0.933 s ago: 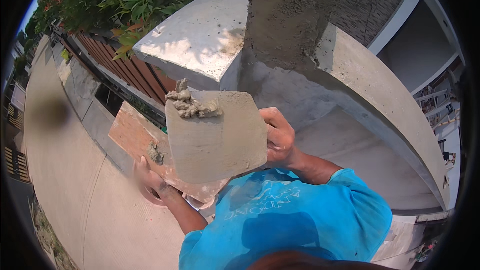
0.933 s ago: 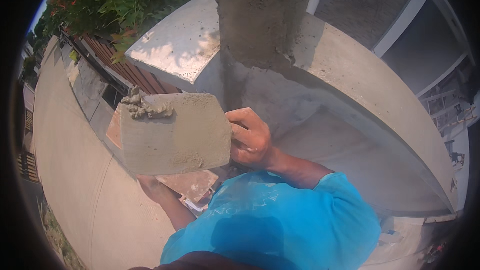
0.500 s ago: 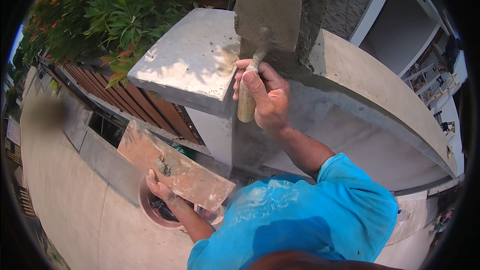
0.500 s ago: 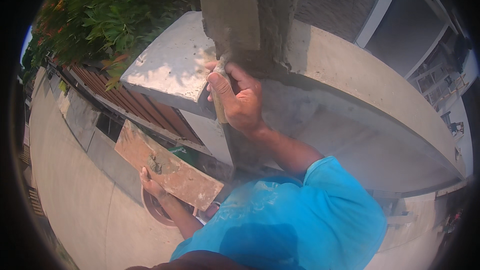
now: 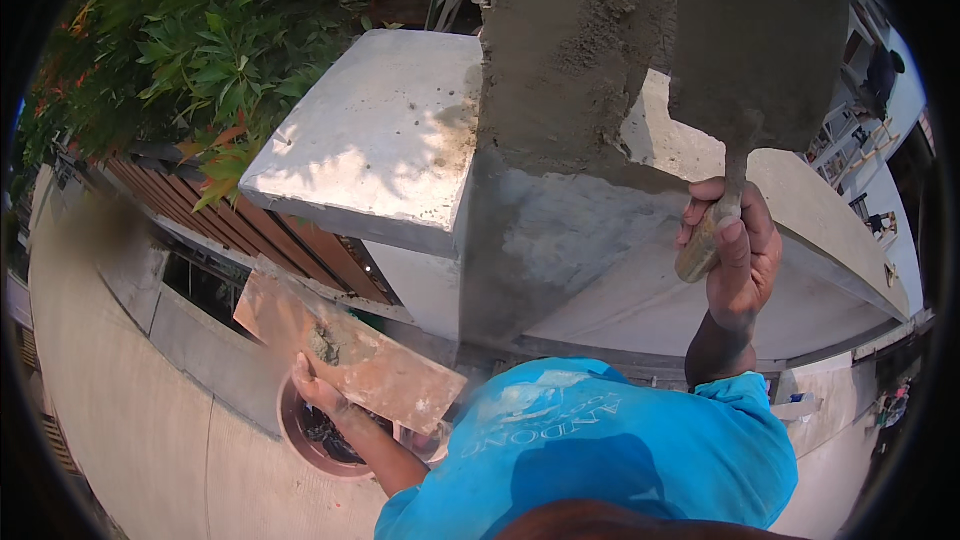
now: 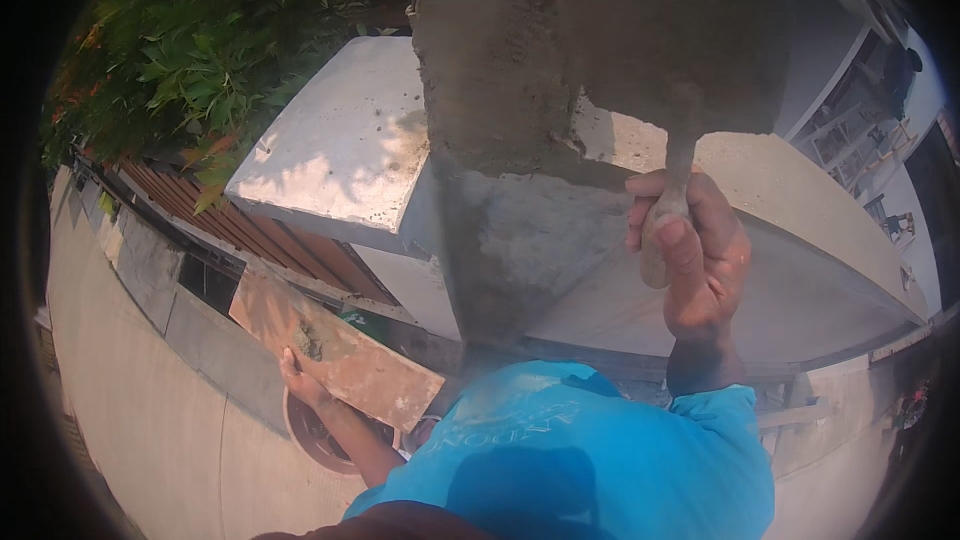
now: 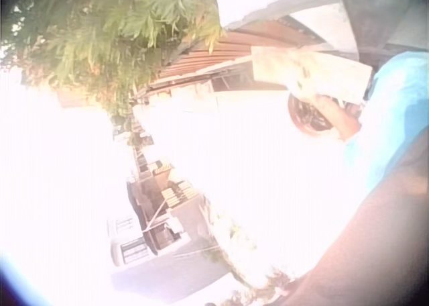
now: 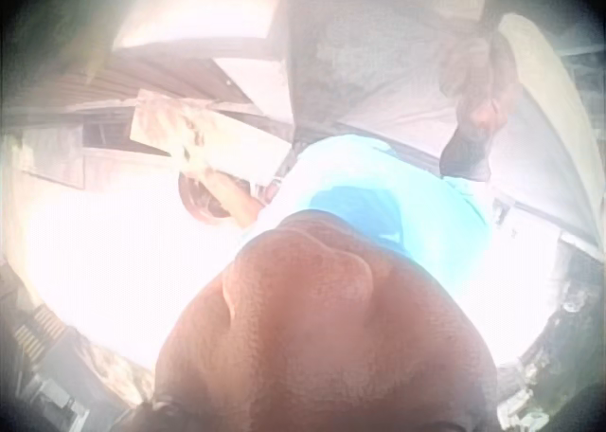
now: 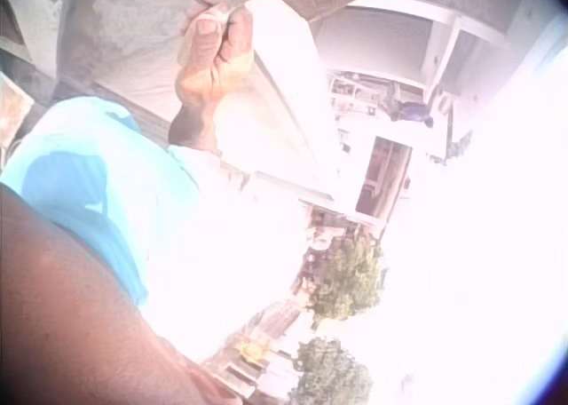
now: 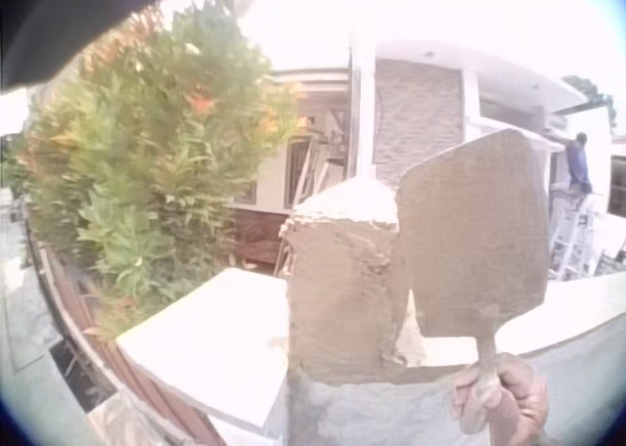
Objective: The person scoops wet cement from a bucket using a trowel and applies it to a concrete pillar. They repeatedly smooth and level the surface with a wooden float, working on different sides of the pillar to create a uniform finish.
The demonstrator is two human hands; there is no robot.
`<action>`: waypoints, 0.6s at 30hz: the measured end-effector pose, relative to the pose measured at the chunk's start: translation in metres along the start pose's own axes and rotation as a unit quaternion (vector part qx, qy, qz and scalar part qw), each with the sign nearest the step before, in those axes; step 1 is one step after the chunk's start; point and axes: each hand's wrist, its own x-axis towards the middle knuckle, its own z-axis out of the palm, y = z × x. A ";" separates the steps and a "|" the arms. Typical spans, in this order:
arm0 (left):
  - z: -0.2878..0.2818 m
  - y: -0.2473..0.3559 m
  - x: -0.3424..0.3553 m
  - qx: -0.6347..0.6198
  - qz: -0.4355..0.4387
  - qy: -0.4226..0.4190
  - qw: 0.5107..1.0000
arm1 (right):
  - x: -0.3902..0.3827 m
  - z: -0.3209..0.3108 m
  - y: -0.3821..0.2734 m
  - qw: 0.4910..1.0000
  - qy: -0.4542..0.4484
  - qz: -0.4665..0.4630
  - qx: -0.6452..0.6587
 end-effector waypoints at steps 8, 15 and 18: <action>0.014 -0.016 0.013 -0.056 -0.050 -0.004 0.997 | 0.046 -0.032 -0.062 0.928 -0.144 -0.003 -0.343; 0.012 -0.041 0.030 -0.015 -0.027 -0.015 0.999 | 0.084 -0.022 -0.060 0.868 -0.228 -0.093 -0.432; 0.003 -0.047 0.032 -0.031 -0.024 -0.017 0.999 | 0.096 -0.030 -0.060 0.852 -0.228 -0.125 -0.454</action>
